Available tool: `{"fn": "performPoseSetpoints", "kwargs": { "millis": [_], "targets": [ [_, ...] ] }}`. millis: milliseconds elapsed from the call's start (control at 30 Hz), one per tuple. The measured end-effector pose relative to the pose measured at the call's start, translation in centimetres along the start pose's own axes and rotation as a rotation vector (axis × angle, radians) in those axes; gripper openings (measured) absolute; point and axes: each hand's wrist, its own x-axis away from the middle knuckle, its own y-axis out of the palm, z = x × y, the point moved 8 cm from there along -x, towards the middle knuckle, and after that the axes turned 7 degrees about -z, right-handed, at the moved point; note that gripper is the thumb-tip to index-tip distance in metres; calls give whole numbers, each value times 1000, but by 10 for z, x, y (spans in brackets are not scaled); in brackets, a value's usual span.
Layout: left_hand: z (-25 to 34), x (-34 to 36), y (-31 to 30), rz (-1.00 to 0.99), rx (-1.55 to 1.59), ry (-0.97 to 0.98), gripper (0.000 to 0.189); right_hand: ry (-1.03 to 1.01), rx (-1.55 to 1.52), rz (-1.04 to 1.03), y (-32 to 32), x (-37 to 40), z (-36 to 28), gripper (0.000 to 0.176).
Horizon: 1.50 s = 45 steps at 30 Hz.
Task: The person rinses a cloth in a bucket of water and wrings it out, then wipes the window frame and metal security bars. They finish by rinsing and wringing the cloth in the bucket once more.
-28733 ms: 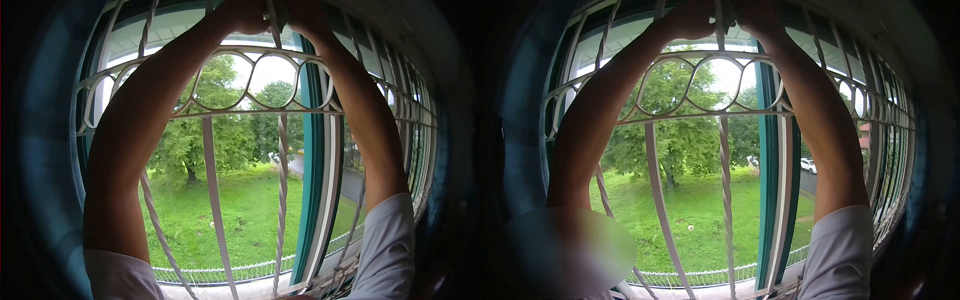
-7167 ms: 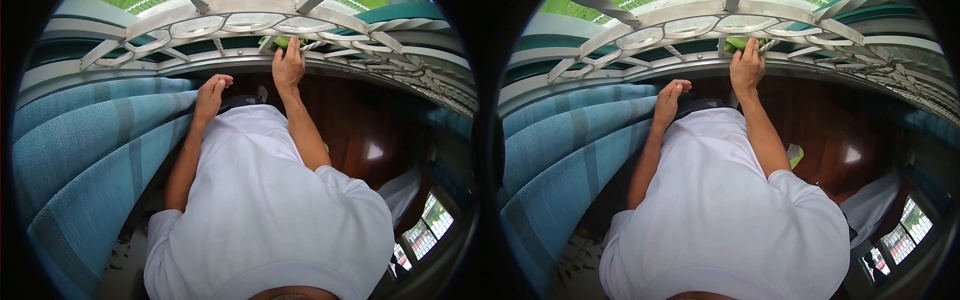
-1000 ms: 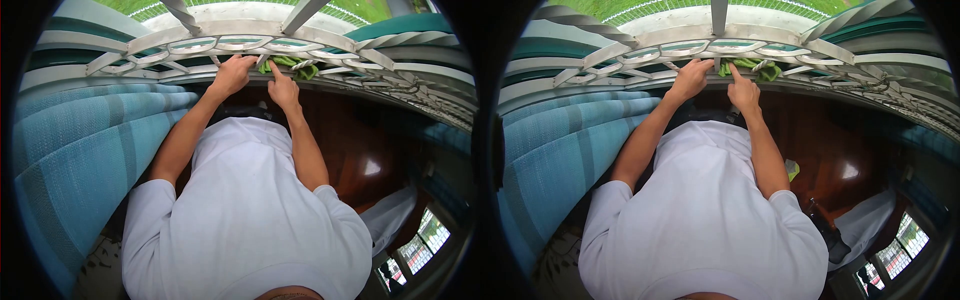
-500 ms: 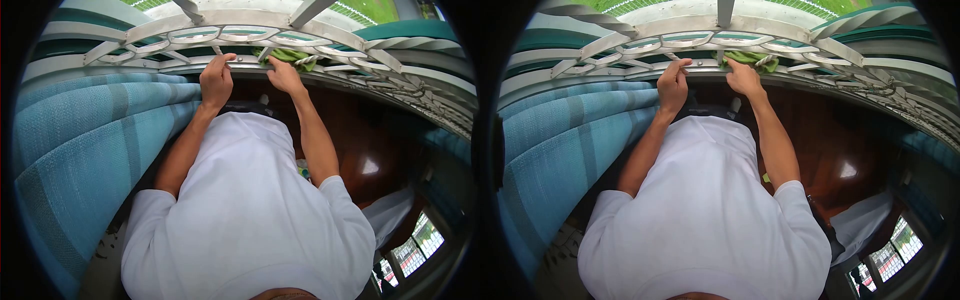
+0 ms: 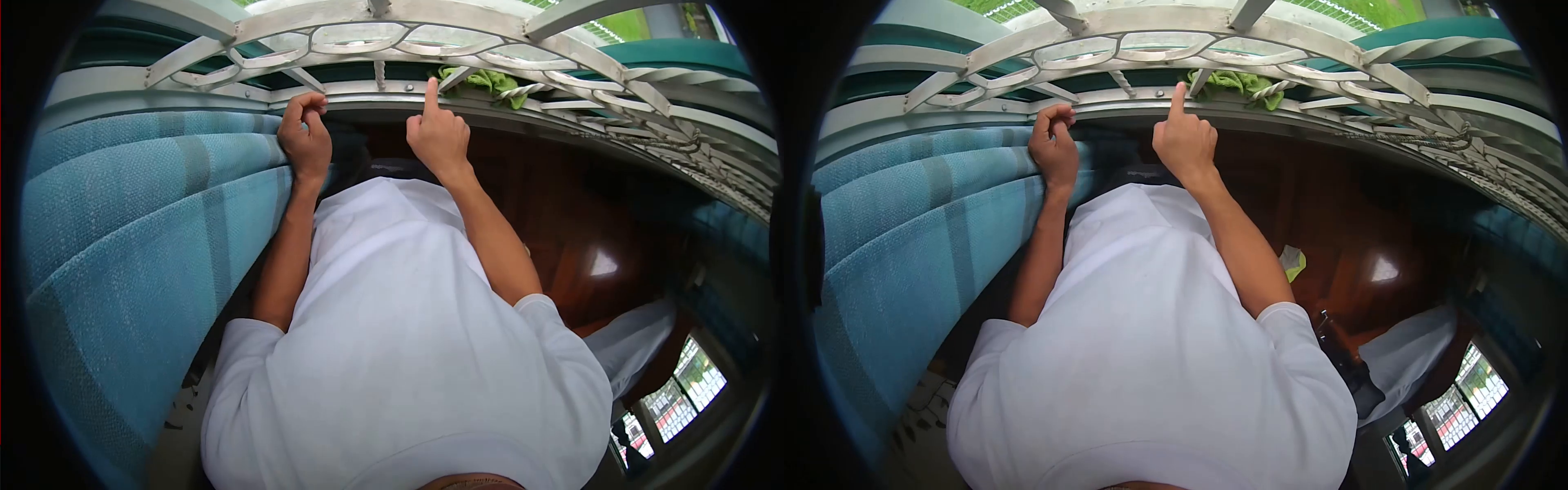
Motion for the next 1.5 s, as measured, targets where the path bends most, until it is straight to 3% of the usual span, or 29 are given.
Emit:
{"fn": "performPoseSetpoints", "kwargs": {
  "millis": [133,200,233,433,467,600,667,767,833,867,933,967,1067,1133,1200,1267,1300,1367,1433,1500],
  "targets": [
    [-10,-5,-19,-20,4,-18,25,95,45,21,21,-38,5,62],
    [-13,-8,-29,-23,8,-7,25,159,43,-4,20,-44,10,50],
    [-14,-8,-33,-27,9,3,24,154,41,7,15,-41,8,40],
    [-23,-9,-41,-141,-1,4,25,4,-60,-80,31,-67,-26,30],
    [-23,-10,-41,-150,3,13,25,-51,-128,-140,34,-69,-36,31],
    [-27,-13,-45,-232,29,37,25,97,68,-125,15,-60,-5,36],
    [-31,-15,-48,-273,3,31,25,179,135,-57,8,-52,15,49],
    [-31,-18,-54,-291,-32,56,24,152,29,-62,30,-65,22,52],
    [-29,-15,-52,-304,-36,64,23,-95,-299,-141,63,-76,-8,53],
    [-28,-15,-48,-321,-35,52,23,23,-241,-193,64,-81,-23,57],
    [-27,-18,-43,-345,-33,47,23,151,-565,-535,63,-73,-35,59],
    [-28,-18,-39,-360,-37,32,24,161,-569,-528,64,-73,-30,59],
    [-24,-15,-26,-393,-38,18,25,37,-403,-435,54,-75,-22,64],
    [-25,-19,-25,-392,-56,16,26,82,-48,-304,43,-73,-9,69],
    [-27,-20,-26,-356,-35,10,26,53,-61,-286,52,-77,-8,71],
    [-19,-22,-24,-363,-113,43,30,-12,-353,-328,53,-79,-25,73],
    [-11,-21,-15,-426,-210,117,32,57,-481,-499,61,-80,-26,76],
    [3,-12,9,-532,-369,259,46,45,-606,-516,60,-78,-31,74],
    [0,-9,33,-629,-464,223,52,42,-733,-527,62,-69,-33,72],
    [-7,-15,58,-729,-617,180,63,20,-969,-394,50,-55,-28,65]
  ]
}}
